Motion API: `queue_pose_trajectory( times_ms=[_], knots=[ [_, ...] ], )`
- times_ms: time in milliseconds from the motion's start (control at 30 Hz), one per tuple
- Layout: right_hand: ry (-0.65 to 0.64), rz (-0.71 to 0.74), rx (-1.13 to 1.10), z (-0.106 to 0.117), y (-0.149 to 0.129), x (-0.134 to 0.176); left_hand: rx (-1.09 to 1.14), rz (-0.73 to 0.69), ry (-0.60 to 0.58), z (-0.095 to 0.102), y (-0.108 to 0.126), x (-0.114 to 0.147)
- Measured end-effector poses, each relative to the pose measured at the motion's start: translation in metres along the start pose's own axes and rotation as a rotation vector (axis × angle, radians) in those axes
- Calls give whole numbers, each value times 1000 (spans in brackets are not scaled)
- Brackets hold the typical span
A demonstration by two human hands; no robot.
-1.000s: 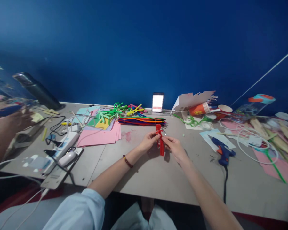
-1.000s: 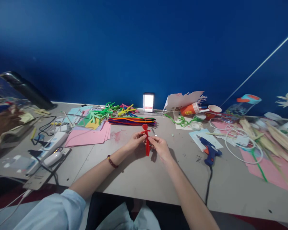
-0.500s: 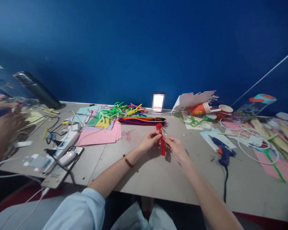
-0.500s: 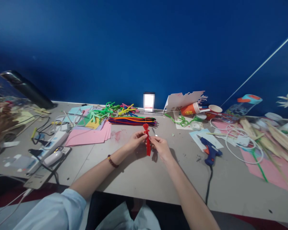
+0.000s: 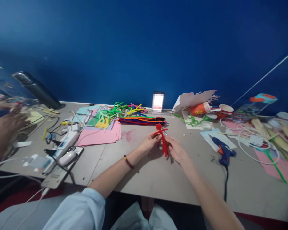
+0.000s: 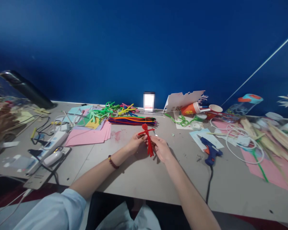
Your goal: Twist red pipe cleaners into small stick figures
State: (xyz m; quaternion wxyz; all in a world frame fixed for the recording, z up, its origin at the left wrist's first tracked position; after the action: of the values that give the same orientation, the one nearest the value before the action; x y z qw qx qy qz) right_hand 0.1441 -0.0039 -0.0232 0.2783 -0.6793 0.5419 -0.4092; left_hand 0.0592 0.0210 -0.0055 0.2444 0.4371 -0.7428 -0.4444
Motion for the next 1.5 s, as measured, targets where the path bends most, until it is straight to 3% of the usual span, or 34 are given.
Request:
queue_pose_trajectory(
  times_ms=[300,600,767,933,1167,1500],
  knots=[
    [-53,9,151,-8,-9,6,45,4,5,2,11,0],
    [-31,-13,102,-7,-7,7,-2,55,-14,7,8,0],
    [-84,-17,64,-12,-7,8,-50,63,-93,-1,10,2],
    [-121,-4,71,-15,-9,8,-119,28,-44,3,16,2],
    [-80,7,64,-8,-6,5,-171,25,-93,-4,21,2],
    [-87,24,108,-9,-9,6,-188,-8,-77,-7,27,5]
  ],
)
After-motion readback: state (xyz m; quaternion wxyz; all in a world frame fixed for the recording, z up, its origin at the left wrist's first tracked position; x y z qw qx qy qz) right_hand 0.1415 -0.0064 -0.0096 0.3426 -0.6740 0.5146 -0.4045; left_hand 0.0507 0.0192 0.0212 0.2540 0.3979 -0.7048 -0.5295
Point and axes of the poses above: each hand's wrist, its own x-axis away from the middle knuckle, its own z-axis out of the back of the hand, y = z × x, the point moved 10 cm from there along -x, towards the middle knuckle, and after that the axes turned 2 degrees about -y, right-handed, at the moved point
